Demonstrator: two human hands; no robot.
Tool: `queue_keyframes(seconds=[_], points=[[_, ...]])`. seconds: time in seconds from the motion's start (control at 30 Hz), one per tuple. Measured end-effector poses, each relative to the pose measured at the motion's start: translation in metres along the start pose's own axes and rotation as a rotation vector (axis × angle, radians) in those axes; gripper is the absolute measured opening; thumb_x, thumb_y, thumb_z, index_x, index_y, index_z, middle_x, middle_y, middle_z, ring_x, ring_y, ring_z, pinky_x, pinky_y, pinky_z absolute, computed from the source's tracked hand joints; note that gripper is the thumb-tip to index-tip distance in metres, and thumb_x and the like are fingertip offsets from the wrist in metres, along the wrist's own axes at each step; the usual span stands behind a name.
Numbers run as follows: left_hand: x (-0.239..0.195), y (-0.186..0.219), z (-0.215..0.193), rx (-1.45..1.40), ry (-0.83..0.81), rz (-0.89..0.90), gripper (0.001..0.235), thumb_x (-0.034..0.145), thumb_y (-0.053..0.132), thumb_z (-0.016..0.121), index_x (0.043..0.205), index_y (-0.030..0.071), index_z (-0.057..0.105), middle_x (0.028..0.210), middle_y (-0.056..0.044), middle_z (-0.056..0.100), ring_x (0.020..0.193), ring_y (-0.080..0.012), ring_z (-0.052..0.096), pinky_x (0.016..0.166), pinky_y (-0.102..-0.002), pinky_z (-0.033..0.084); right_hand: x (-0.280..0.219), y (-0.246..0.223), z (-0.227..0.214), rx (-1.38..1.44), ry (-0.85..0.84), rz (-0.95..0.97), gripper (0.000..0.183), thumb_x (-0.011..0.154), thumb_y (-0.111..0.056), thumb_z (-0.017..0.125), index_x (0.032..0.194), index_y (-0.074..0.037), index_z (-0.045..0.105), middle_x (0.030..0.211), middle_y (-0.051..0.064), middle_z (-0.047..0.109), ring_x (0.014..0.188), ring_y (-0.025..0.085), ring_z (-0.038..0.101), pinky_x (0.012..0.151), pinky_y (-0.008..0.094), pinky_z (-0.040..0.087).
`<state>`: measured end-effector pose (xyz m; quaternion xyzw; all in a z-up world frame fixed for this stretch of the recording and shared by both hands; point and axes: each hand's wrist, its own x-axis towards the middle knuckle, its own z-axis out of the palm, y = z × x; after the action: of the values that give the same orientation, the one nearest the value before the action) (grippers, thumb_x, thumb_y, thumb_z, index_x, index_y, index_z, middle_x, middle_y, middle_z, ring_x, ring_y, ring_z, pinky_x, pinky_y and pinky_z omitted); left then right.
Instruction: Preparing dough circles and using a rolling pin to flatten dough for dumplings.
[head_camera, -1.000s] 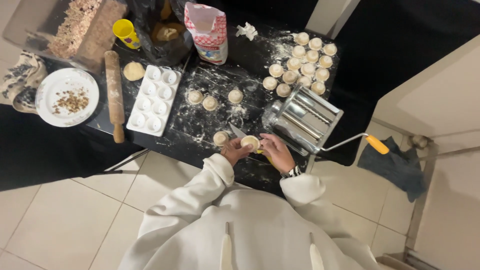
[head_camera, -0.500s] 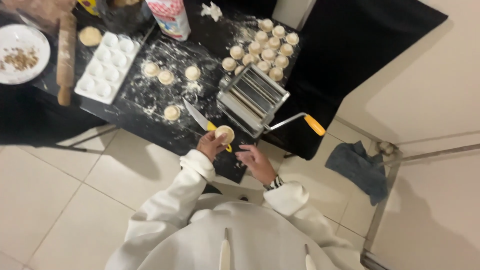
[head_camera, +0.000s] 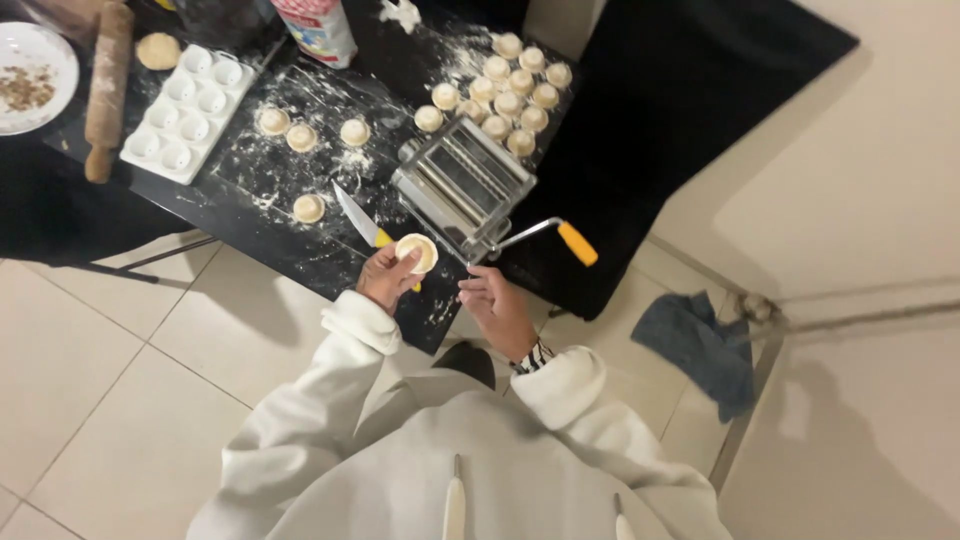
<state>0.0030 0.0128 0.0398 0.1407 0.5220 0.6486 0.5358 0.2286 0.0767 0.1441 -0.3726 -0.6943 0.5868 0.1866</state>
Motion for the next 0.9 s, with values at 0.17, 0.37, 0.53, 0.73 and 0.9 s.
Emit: queue_keyframes(seconds=[0.17, 0.37, 0.53, 0.73, 0.9], points=[[0.004, 0.033, 0.034, -0.139, 0.029, -0.013, 0.03, 0.1, 0.025, 0.068, 0.122, 0.004, 0.068, 0.108, -0.004, 0.075, 0.098, -0.0138, 0.072, 0.086, -0.03, 0.059, 0.052, -0.034, -0.044, 0.013, 0.001, -0.192, 0.047, 0.095, -0.014, 0.071, 0.135, 0.002, 0.054, 0.122, 0.018, 0.074, 0.112, 0.021, 0.074, 0.096, 0.035, 0.06], [0.044, 0.075, 0.092, -0.287, -0.079, 0.06, 0.048, 0.102, 0.03, 0.06, 0.139, 0.001, 0.054, 0.121, -0.009, 0.071, 0.107, -0.017, 0.071, 0.09, -0.032, 0.061, 0.159, -0.063, -0.109, -0.112, -0.135, -0.146, 0.057, 0.093, -0.016, 0.075, 0.14, 0.001, 0.048, 0.13, 0.019, 0.067, 0.119, 0.024, 0.068, 0.098, 0.036, 0.057], [0.09, 0.09, 0.135, -0.262, -0.165, 0.013, 0.068, 0.099, 0.039, 0.062, 0.153, 0.003, 0.039, 0.134, -0.015, 0.064, 0.11, -0.0221, 0.07, 0.092, -0.034, 0.059, 0.242, -0.024, -0.139, 0.184, -0.424, 0.096, 0.059, 0.097, -0.024, 0.07, 0.146, 0.002, 0.048, 0.132, 0.021, 0.065, 0.116, 0.027, 0.065, 0.096, 0.038, 0.055], [0.136, 0.091, 0.151, -0.143, -0.21, -0.067, 0.092, 0.09, 0.049, 0.068, 0.161, 0.01, 0.024, 0.148, -0.021, 0.052, 0.124, -0.032, 0.062, 0.103, -0.046, 0.054, 0.285, -0.003, -0.144, 0.296, -0.503, 0.393, 0.057, 0.095, -0.027, 0.068, 0.139, 0.003, 0.049, 0.128, 0.018, 0.066, 0.114, 0.027, 0.07, 0.099, 0.04, 0.061], [0.151, 0.11, 0.154, 0.002, -0.24, -0.079, 0.101, 0.089, 0.057, 0.062, 0.163, 0.013, 0.009, 0.158, -0.02, 0.04, 0.128, -0.0384, 0.06, 0.106, -0.056, 0.051, 0.317, 0.012, -0.146, 0.43, -0.546, 0.446, 0.056, 0.093, -0.021, 0.07, 0.139, 0.004, 0.049, 0.126, 0.015, 0.065, 0.109, 0.024, 0.07, 0.092, 0.04, 0.062]])
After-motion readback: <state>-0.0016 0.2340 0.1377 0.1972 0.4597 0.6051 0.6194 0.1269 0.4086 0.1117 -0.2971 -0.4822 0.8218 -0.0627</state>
